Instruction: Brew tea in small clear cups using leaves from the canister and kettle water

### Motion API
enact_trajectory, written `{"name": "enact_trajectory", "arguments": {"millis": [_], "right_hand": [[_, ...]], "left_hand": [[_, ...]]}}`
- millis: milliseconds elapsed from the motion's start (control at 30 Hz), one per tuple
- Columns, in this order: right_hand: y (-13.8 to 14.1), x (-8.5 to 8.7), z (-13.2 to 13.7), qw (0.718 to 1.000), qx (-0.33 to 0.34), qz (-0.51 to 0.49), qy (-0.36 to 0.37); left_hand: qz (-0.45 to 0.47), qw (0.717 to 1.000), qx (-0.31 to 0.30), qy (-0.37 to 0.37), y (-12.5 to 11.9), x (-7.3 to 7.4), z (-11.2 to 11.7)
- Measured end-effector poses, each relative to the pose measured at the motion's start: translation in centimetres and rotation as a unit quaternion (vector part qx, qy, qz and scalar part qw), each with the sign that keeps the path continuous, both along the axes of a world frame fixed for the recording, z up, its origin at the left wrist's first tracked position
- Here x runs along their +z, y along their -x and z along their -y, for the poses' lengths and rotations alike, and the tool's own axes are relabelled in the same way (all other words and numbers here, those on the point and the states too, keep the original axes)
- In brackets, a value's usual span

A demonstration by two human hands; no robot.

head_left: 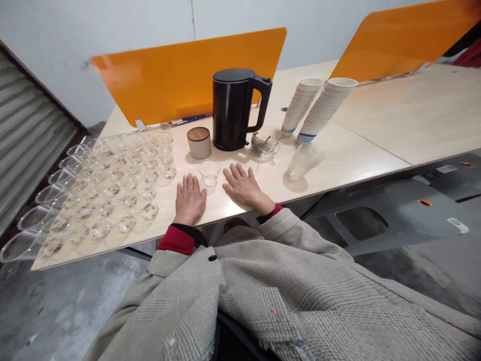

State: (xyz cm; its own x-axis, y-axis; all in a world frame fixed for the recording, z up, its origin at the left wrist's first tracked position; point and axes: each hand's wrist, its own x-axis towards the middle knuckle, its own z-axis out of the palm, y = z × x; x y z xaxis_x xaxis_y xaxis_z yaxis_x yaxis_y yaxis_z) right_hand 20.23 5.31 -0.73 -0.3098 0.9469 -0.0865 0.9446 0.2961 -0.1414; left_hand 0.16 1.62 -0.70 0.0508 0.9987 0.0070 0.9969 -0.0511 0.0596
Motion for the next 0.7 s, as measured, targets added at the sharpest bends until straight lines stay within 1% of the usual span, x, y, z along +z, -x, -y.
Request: {"name": "enact_trajectory", "arguments": {"millis": [200, 500, 700], "right_hand": [[-0.2, -0.29, -0.08, 1.0, 0.007, 0.01, -0.01], [-0.26, -0.33, -0.11, 1.0, 0.01, 0.009, -0.012], [-0.3, -0.33, -0.16, 1.0, 0.011, 0.012, -0.014]], "left_hand": [[0.003, 1.0, 0.002, -0.017, 0.18, -0.4, -0.12], [-0.006, 1.0, 0.001, -0.008, 0.13, -0.17, -0.03], [-0.008, 1.0, -0.003, -0.02, 0.27, -0.48, -0.19]]}}
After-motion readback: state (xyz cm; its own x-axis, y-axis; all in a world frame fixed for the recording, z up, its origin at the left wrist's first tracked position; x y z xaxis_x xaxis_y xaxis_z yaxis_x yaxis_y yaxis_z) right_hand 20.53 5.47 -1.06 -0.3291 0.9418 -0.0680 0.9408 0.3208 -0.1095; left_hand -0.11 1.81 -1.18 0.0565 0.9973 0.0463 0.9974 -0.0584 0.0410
